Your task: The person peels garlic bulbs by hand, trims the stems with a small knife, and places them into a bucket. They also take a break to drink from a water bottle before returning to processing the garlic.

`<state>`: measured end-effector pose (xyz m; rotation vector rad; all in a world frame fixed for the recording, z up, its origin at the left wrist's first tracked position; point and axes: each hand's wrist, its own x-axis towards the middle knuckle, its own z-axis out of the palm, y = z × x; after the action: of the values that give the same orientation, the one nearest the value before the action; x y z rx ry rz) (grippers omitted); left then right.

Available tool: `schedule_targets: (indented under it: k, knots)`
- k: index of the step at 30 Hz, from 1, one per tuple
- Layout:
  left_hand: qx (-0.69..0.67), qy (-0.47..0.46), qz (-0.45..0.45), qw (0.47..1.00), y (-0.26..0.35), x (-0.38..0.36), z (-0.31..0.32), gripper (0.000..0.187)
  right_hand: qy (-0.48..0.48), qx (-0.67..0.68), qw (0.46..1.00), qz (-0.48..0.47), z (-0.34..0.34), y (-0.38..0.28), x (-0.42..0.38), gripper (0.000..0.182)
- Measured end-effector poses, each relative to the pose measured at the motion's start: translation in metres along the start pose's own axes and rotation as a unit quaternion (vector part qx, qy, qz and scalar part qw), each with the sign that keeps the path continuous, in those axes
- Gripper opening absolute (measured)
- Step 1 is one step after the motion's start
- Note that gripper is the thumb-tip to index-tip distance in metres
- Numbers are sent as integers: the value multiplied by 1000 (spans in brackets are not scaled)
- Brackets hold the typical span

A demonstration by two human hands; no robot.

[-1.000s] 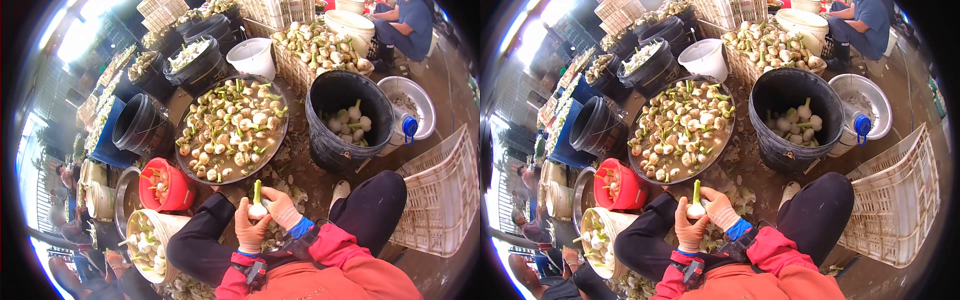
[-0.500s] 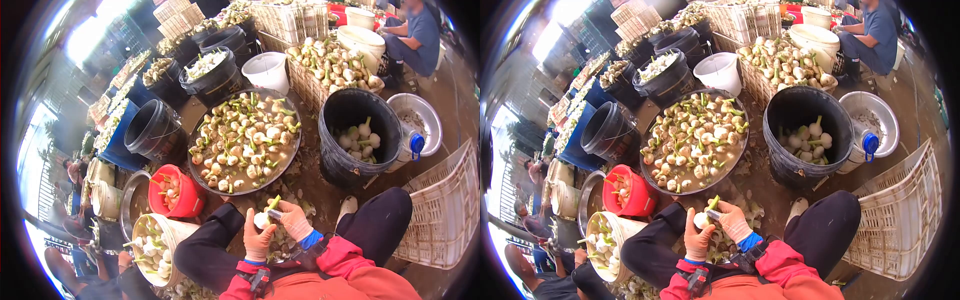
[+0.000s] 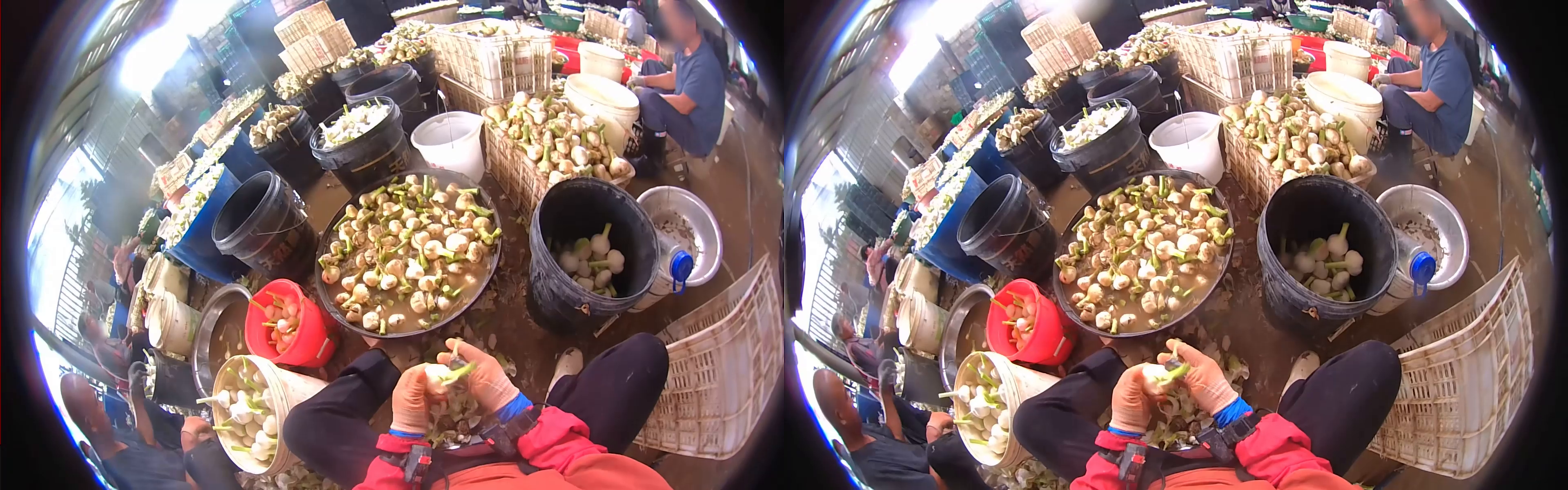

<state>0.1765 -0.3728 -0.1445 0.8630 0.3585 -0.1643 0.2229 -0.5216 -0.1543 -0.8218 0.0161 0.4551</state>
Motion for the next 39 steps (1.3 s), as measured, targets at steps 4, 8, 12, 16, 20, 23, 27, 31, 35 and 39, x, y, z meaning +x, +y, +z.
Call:
schedule_targets:
  k: [4,8,12,16,20,23,27,31,35,39]
  knots:
    - [74,-1,78,994,-8,-8,5,46,50,20,997,51,2,1,1,56]
    - [144,-46,43,988,-39,-15,16,74,241,3,971,-10,13,21,9,48]
    - [64,21,-6,998,-32,-14,26,59,210,50,976,-30,-6,23,7,45]
    - [104,68,68,990,-21,-10,15,49,172,-14,985,-15,-22,24,12,61]
    - [439,129,240,856,-22,-5,-5,58,76,-122,989,22,5,7,-1,57]
    - [589,132,310,735,-21,-9,-3,57,84,-268,960,-3,14,13,-3,47]
    - [540,79,304,781,-27,-6,-18,54,59,-338,939,-14,6,11,-3,34]
    - [-37,-85,-26,995,2,-14,-10,56,-28,-124,991,41,7,-4,-7,32]
    - [-114,-93,-44,988,0,-18,-10,65,-29,-77,993,84,13,-16,-10,34]
    - [-8,-79,1,997,-11,-15,-19,58,9,-99,990,99,7,-4,-5,32]
